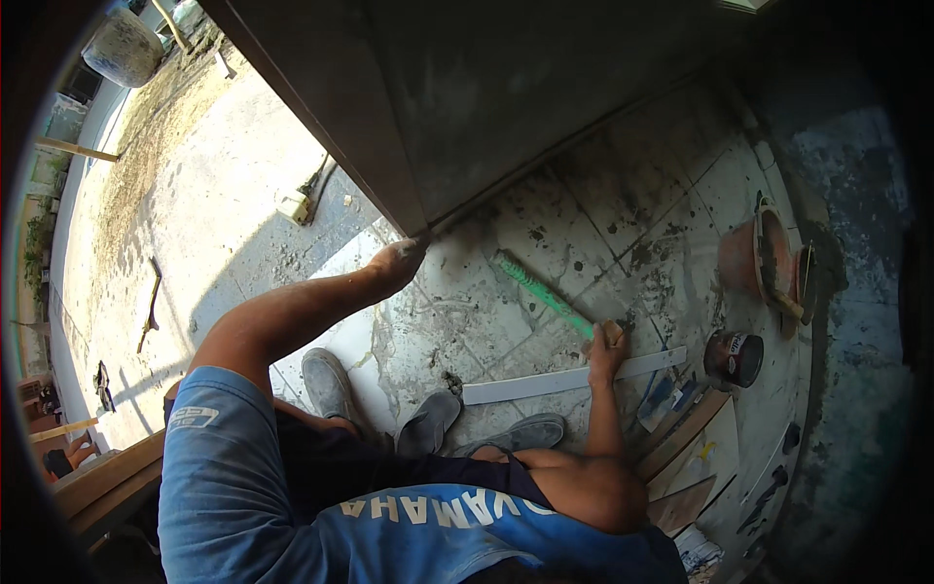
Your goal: The person places a wooden panel against a wall and repeatedly taps it with a rubber mallet to secure it. The person adjusts the panel's position and continues tapping along its edge.
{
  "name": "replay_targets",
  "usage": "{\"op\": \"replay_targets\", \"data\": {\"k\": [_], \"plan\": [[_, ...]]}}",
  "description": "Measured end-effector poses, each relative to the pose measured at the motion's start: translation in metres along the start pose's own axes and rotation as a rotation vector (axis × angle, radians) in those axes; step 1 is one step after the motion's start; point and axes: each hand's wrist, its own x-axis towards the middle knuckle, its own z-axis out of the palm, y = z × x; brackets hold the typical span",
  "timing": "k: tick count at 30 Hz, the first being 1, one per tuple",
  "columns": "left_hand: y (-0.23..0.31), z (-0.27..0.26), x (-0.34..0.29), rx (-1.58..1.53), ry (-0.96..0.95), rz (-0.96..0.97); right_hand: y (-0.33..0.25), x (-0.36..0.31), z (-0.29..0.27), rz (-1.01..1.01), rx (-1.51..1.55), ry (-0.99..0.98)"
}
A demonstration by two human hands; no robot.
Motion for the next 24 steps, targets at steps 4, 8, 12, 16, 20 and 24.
{"op": "replay_targets", "data": {"k": [4, 8, 12, 16, 20, 24], "plan": [[-0.058, -0.070, 0.007, -0.974, -0.146, 0.296, -0.007, 0.052, -0.061, -0.263, -0.608, 0.018], [-0.092, -0.066, -0.037, -1.008, -0.257, 0.304, -0.072, 0.059, -0.048, -0.240, -0.970, -0.353], [-0.117, -0.026, -0.049, -1.008, -0.279, 0.213, -0.156, 0.063, -0.037, -0.568, -1.152, -0.308], [-0.152, 0.007, -0.051, -1.016, -0.384, 0.058, -0.255, 0.040, -0.010, -0.663, -1.069, -0.333], [-0.184, 0.020, -0.046, -1.099, -0.365, -0.054, -0.310, 0.003, 0.015, -0.767, -1.029, -0.286], [-0.187, 0.029, -0.047, -1.166, -0.195, -0.132, -0.318, -0.044, 0.044, -0.665, -1.021, -0.393]]}}
